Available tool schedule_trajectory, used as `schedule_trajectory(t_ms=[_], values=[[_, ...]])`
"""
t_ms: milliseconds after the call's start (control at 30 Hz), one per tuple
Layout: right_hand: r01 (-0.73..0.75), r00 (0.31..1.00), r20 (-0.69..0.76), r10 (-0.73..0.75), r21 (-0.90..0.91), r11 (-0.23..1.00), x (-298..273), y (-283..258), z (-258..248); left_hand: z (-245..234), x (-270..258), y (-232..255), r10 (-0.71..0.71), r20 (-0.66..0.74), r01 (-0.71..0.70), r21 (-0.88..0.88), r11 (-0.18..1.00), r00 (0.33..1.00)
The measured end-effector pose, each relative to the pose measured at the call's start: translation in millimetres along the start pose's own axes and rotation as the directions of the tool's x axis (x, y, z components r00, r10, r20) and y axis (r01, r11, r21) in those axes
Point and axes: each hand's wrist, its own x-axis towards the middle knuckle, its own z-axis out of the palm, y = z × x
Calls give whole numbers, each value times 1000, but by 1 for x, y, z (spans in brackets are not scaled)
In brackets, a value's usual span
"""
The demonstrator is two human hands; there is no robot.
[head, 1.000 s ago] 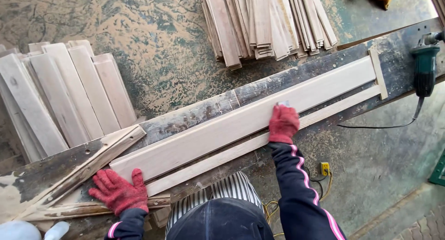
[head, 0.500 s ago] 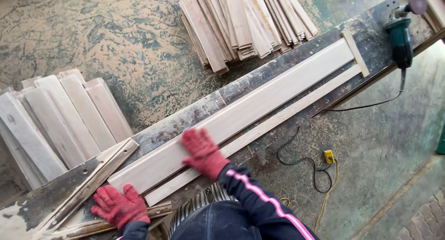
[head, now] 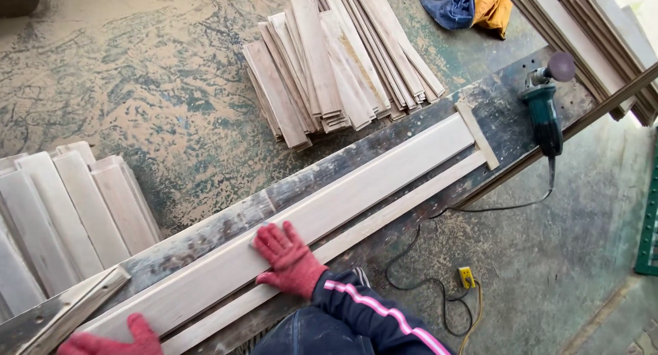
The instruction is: The person uses an electric angle grinder with a sanding disc and a manual sanding block to sand a long wooden board on a workbench.
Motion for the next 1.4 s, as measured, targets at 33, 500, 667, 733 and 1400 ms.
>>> schedule_trajectory(t_ms=[33, 500, 667, 733, 1400], values=[[64, 995, 73, -64, -1, 998, 2, 20, -10, 9, -13, 61, -6, 52, 1, 107, 994, 999], [-450, 865, 47, 500, -370, 813, -65, 252, -82, 131, -85, 175, 338, 240, -403, 326, 855, 910], [218, 938, 240, -250, 154, 964, -37, 117, -73, 135, -81, 155, 323, 296, -421, 379, 824, 899], [141, 969, 197, -152, 66, 988, -53, 173, -87, 133, -83, 151, 331, 296, -428, 378, 821, 896], [198, 978, 95, -186, -145, 969, -112, 240, -98, 132, -85, 163, 315, 295, -408, 346, 845, 902]])
